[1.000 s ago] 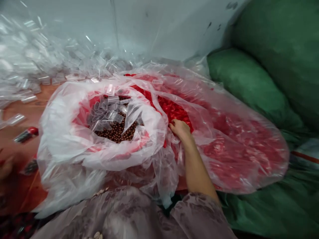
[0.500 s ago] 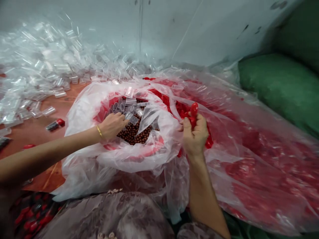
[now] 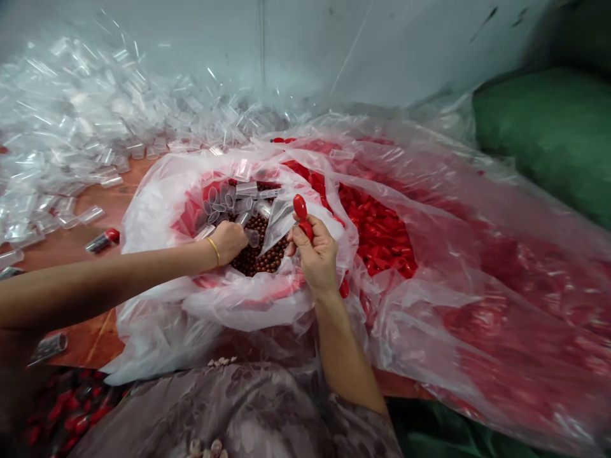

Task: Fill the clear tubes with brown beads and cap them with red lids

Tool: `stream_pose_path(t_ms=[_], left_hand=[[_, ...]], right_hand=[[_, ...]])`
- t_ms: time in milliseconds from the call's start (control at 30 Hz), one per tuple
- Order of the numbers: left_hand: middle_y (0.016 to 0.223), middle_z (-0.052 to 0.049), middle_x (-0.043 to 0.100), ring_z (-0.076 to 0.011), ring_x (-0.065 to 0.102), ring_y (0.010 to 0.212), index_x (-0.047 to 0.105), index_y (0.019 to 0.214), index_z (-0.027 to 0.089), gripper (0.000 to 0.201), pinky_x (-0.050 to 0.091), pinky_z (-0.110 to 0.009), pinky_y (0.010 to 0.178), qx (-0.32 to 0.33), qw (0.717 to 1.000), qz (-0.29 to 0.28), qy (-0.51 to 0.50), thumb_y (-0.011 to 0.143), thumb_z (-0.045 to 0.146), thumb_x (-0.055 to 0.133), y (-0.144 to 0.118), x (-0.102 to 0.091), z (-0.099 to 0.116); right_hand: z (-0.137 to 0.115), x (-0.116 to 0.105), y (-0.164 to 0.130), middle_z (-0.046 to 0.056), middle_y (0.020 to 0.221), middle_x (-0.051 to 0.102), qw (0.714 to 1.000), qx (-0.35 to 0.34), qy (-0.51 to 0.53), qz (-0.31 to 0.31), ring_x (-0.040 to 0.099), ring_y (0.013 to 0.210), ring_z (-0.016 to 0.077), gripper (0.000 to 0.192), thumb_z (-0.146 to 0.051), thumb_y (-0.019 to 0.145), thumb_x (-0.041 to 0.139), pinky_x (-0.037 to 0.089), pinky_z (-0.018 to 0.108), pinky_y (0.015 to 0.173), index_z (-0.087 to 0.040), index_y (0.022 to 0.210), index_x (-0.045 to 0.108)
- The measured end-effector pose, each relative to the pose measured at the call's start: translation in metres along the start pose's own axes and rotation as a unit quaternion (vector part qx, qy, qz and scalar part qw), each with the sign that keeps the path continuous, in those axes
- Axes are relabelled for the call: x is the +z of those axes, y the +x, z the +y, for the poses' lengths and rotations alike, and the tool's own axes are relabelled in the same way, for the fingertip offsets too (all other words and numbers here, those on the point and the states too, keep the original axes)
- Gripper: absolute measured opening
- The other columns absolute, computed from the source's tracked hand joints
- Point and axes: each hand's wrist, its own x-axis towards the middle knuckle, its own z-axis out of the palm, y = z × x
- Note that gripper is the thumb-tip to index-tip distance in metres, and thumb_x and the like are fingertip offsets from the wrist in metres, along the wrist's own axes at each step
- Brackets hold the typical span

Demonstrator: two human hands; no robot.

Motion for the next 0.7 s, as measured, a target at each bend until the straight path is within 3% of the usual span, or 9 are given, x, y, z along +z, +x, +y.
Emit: stream_pose_path(t_ms=[133,300,433,567,700], left_hand=[[0.087,-0.018,0.07,-0.0278,0.066,0.091,0.072,0.088,0.01,0.026,0.047,-0.034,0.075,-0.008,0.999,0.009,-0.048,0.082,0.009,0.047,0.021,0.006,0.004],[0.102,-0.012,0.07,-0.0248,0.065,0.093,0.069,0.108,0.02,0.034,0.048,-0.03,0.074,-0.041,0.982,0.086,-0.165,0.087,0.036,0.048,0.04,0.015,-0.01],[0.098,-0.005,0.071,-0.0184,0.064,0.087,0.071,0.103,0.02,0.029,0.048,-0.026,0.078,-0.017,0.914,0.143,-0.38,0.079,0.033,0.061,0.047,0.021,-0.016],[0.084,-0.002,0.068,-0.0093,0.056,0.06,0.067,0.107,0.015,0.032,0.046,-0.021,0.059,-0.006,0.835,0.103,-0.541,0.076,0.019,0.059,0.039,0.018,-0.021],[0.081,-0.001,0.065,-0.0064,0.053,0.059,0.065,0.102,0.013,0.031,0.044,-0.019,0.057,0.04,0.753,0.113,-0.647,0.071,0.015,0.06,0.017,0.009,-0.028]], right_hand=[[0.0,-0.002,-0.001,-0.006,0.066,0.056,1.0,0.008,0.018,-0.005,0.048,0.044,0.0051,0.022,-0.035,0.081,0.06,0.042,0.021,0.046,-0.024,0.101,0.059],[0.001,-0.002,-0.003,-0.006,0.067,0.056,1.0,0.013,0.006,-0.019,0.048,0.046,0.0057,0.023,-0.033,0.082,0.059,0.042,0.021,0.047,-0.023,0.102,0.06],[0.002,-0.004,-0.003,-0.006,0.068,0.056,1.0,0.016,0.002,-0.019,0.048,0.046,0.0058,0.024,-0.034,0.083,0.058,0.042,0.022,0.048,-0.023,0.104,0.059],[0.004,-0.006,-0.004,-0.006,0.068,0.056,1.0,0.018,0.004,-0.019,0.049,0.047,0.0058,0.023,-0.034,0.083,0.058,0.042,0.022,0.049,-0.023,0.103,0.06],[0.005,-0.004,-0.004,-0.007,0.063,0.049,0.999,0.036,0.007,-0.012,0.043,0.044,0.0048,0.026,-0.035,0.081,0.06,0.039,0.021,0.047,-0.023,0.104,0.06]])
